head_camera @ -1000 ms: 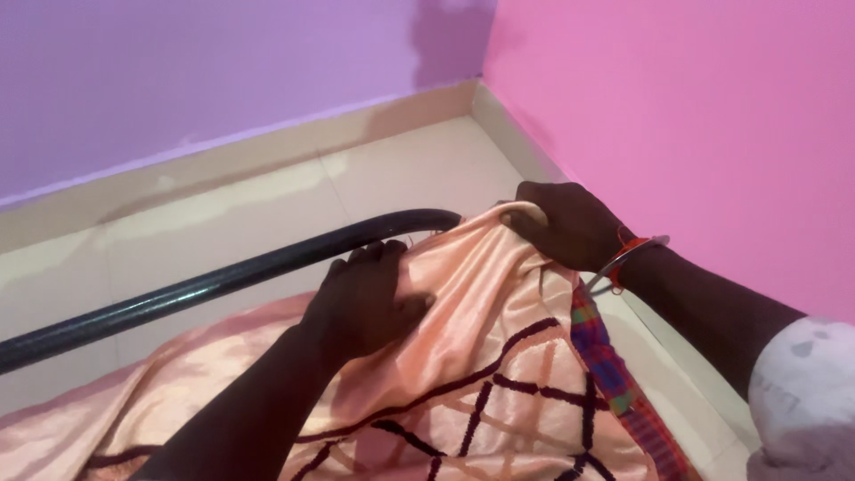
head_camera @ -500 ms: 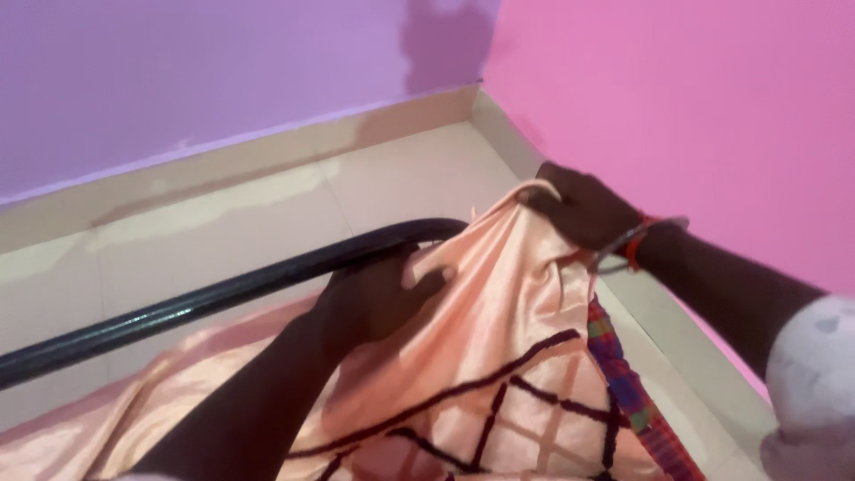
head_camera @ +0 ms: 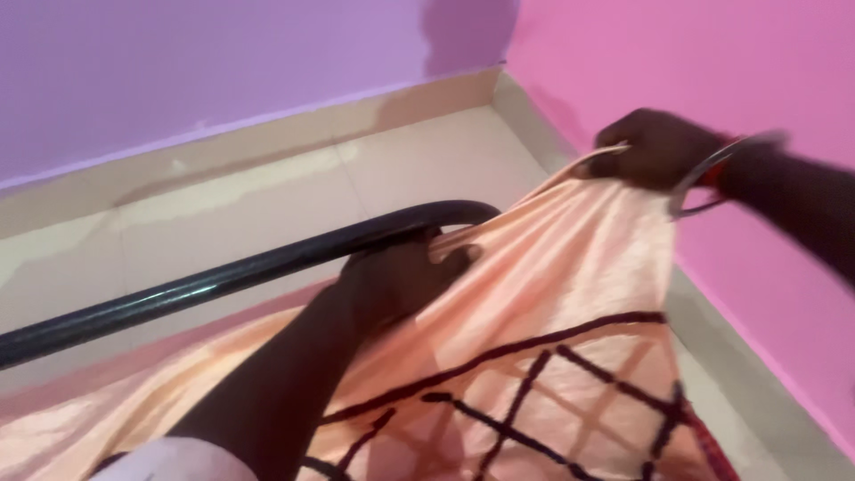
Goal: The person folds a peach-colored bed sheet with a dark grid pattern on a metal bed frame. They smooth the fabric, align the edges, and fold the sheet in half multiple times to create a compact stack.
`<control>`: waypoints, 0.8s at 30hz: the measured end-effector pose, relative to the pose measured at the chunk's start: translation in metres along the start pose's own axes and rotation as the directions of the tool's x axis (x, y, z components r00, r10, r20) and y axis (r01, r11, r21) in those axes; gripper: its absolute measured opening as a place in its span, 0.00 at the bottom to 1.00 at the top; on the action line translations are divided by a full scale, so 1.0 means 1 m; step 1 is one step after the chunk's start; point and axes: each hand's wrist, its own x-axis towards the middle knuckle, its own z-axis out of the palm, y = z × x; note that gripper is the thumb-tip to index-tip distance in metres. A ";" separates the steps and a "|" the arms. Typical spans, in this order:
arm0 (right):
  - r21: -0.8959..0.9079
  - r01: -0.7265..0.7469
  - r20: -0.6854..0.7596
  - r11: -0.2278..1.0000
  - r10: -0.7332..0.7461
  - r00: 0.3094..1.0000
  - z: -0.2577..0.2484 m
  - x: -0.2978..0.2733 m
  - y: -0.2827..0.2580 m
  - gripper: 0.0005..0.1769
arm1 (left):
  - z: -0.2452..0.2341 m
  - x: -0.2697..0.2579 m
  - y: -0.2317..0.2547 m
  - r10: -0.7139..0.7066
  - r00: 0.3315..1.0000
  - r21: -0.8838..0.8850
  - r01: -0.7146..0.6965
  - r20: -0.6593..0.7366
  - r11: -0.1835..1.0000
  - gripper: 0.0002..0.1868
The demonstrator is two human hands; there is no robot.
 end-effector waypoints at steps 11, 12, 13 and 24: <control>-0.006 -0.068 0.148 0.998 0.068 0.987 0.014 0.000 0.015 0.35 | 0.003 0.007 -0.009 -0.147 0.986 0.128 0.136 0.080 0.982 0.34; 0.006 -0.014 0.162 1.000 0.013 0.987 0.011 -0.003 0.010 0.35 | 0.006 0.011 -0.012 -0.192 0.975 0.117 0.179 0.114 0.977 0.36; 0.019 0.035 0.181 0.999 -0.037 0.983 0.009 -0.007 0.007 0.35 | 0.011 0.013 -0.017 -0.121 0.990 0.117 0.112 0.070 0.987 0.33; 0.195 0.009 -0.026 0.981 -0.004 1.000 0.021 -0.023 -0.014 0.31 | 0.007 0.006 -0.012 0.185 0.982 0.029 -0.184 -0.043 0.983 0.24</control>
